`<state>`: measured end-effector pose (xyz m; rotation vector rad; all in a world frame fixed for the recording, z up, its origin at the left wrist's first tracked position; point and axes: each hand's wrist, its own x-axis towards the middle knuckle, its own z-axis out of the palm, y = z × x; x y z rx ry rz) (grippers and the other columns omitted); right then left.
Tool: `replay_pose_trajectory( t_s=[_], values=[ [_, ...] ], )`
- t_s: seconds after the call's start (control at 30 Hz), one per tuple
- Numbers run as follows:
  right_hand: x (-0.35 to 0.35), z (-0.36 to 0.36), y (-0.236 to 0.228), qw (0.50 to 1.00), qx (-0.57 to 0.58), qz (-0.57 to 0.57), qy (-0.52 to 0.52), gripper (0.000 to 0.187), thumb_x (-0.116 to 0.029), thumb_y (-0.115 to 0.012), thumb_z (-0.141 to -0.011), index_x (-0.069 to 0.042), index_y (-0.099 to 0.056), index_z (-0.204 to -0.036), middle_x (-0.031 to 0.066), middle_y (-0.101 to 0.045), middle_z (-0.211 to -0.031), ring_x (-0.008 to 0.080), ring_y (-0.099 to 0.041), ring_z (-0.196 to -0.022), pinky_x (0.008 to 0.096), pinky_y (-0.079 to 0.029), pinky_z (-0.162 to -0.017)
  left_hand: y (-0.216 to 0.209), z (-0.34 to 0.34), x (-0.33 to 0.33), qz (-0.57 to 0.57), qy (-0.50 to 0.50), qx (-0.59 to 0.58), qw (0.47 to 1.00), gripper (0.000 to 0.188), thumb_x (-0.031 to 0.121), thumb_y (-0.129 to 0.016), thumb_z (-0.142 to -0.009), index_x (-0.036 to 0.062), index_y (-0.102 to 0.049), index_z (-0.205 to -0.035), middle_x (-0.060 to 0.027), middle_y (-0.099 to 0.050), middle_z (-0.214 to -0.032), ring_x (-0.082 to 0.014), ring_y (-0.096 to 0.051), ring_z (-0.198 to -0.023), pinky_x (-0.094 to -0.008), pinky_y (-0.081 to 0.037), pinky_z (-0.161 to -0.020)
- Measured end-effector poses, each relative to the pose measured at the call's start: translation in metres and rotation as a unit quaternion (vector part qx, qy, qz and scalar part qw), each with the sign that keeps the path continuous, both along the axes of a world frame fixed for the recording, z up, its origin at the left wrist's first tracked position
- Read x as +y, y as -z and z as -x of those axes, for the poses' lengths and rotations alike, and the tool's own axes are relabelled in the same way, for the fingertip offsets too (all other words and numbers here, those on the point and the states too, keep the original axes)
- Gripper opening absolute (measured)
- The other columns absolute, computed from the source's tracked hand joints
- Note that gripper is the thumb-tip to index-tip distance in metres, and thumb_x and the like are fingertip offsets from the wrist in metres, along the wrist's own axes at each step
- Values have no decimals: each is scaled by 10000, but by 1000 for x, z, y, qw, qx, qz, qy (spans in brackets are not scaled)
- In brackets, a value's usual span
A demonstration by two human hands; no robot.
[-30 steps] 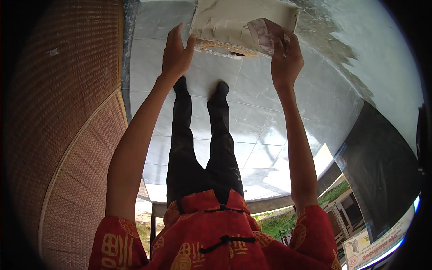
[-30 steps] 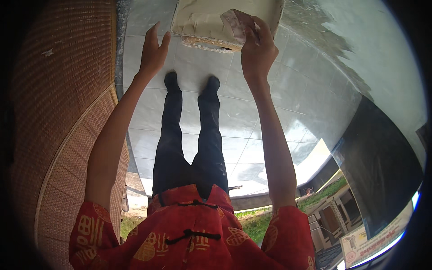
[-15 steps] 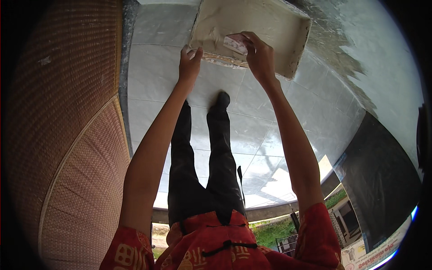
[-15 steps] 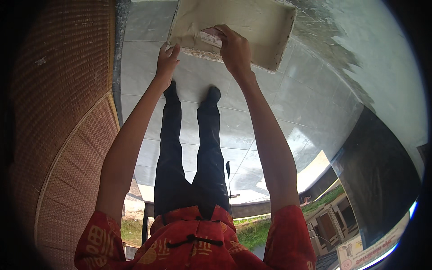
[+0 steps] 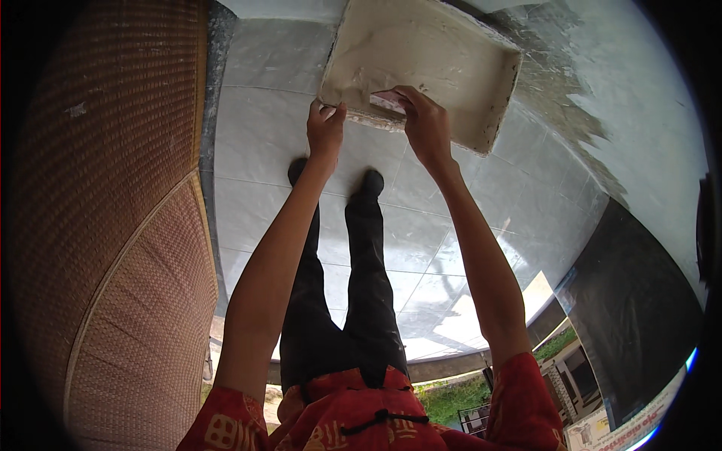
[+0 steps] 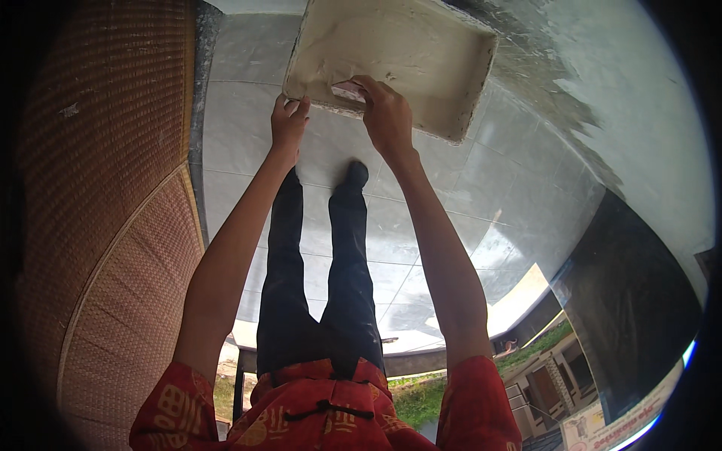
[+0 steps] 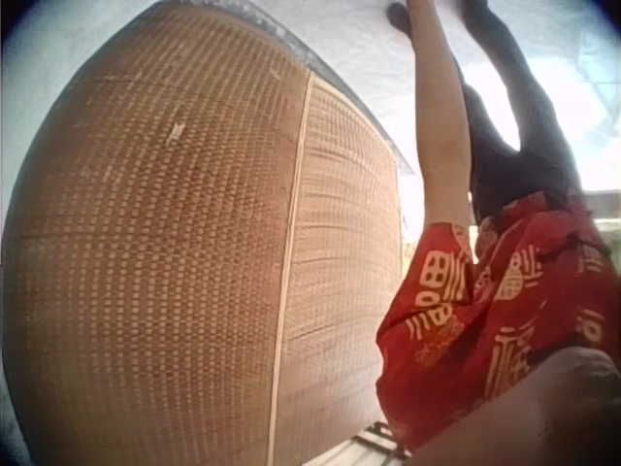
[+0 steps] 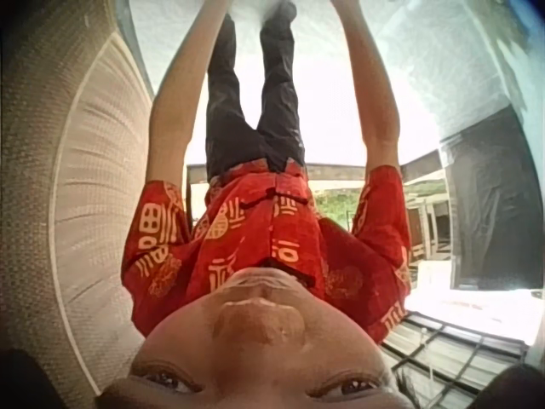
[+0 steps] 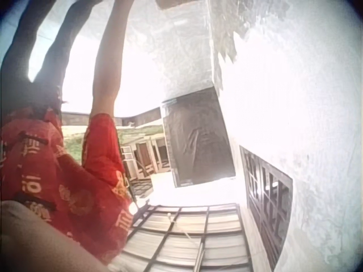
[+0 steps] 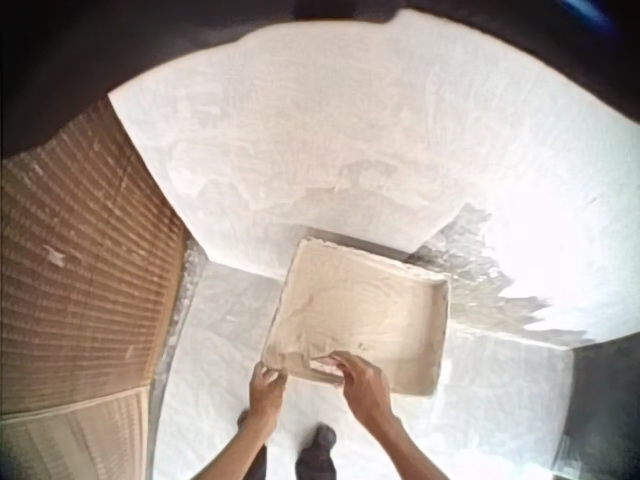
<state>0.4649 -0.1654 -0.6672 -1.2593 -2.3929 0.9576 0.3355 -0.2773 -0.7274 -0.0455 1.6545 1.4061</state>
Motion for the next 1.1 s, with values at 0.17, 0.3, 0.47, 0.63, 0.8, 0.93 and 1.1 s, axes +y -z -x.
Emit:
replay_pose_trajectory(
  t_s=[0.17, 0.3, 0.47, 0.63, 0.8, 0.93, 1.1],
  values=[
    [0, 2, -9, 1000, -8, -9, -16, 278, 35, -604, -863, -90, -668, -1102, 156, -705, -990, 352, -684, -887, 415, -543, -732, 1, -3, 3, 29, 3, 31, 999, 503, 145, -674, -920, -5, -449, -1344, -147, -582, -1276, -222, -547, -1205, -330, -442, -986],
    [2, 2, -15, 999, -17, -6, -30, 260, 7, -624, -865, -101, -673, -1097, 156, -705, -979, 352, -684, -867, 416, -541, -720, 3, -3, 3, 39, 0, 37, 999, 490, 129, -672, -916, -4, -459, -1336, -147, -579, -1285, -226, -549, -1211, -338, -456, -981],
    [13, 0, -21, 998, -24, -1, -55, 250, -20, -640, -867, -112, -678, -1097, 158, -705, -975, 350, -685, -867, 410, -540, -725, -1, -3, 5, 51, 27, 89, 994, 515, 137, -674, -915, 0, -445, -1356, -152, -573, -1295, -232, -549, -1217, -363, -470, -985],
    [31, -3, -37, 997, -30, 54, -48, 288, -39, -637, -887, -86, -639, -1171, 144, -723, -974, 277, -717, -888, 376, -541, -757, -13, -5, 1, 56, 43, 105, 992, 565, 206, -657, -934, -2, -406, -1396, -201, -548, -1327, -288, -527, -1253, -394, -436, -1033],
    [26, -9, -66, 984, 58, 159, 57, 282, -68, -607, -934, -58, -599, -1216, 139, -727, -957, 210, -711, -881, 365, -550, -726, -26, 3, -14, 102, 50, 207, 972, 654, 374, -555, -985, -44, -333, -1437, -282, -458, -1401, -381, -439, -1329, -438, -341, -1118],
    [13, -5, -126, 865, 253, 395, 179, 312, -107, -572, -980, -4, -513, -1269, 150, -703, -1002, 174, -691, -882, 329, -594, -708, -76, 24, -12, 119, 23, 316, 941, 678, 384, -481, -1013, -113, -289, -1432, -300, -356, -1469, -410, -352, -1378, -445, -289, -1145],
    [14, 10, -220, 817, 398, 388, 155, 362, -122, -541, -1001, 12, -430, -1318, 150, -665, -1087, 183, -687, -925, 339, -607, -783, -185, 65, 19, -23, 58, 457, 887, 602, 335, -437, -1026, -59, -296, -1459, -279, -309, -1506, -410, -292, -1415, -485, -252, -1156]
  ],
)
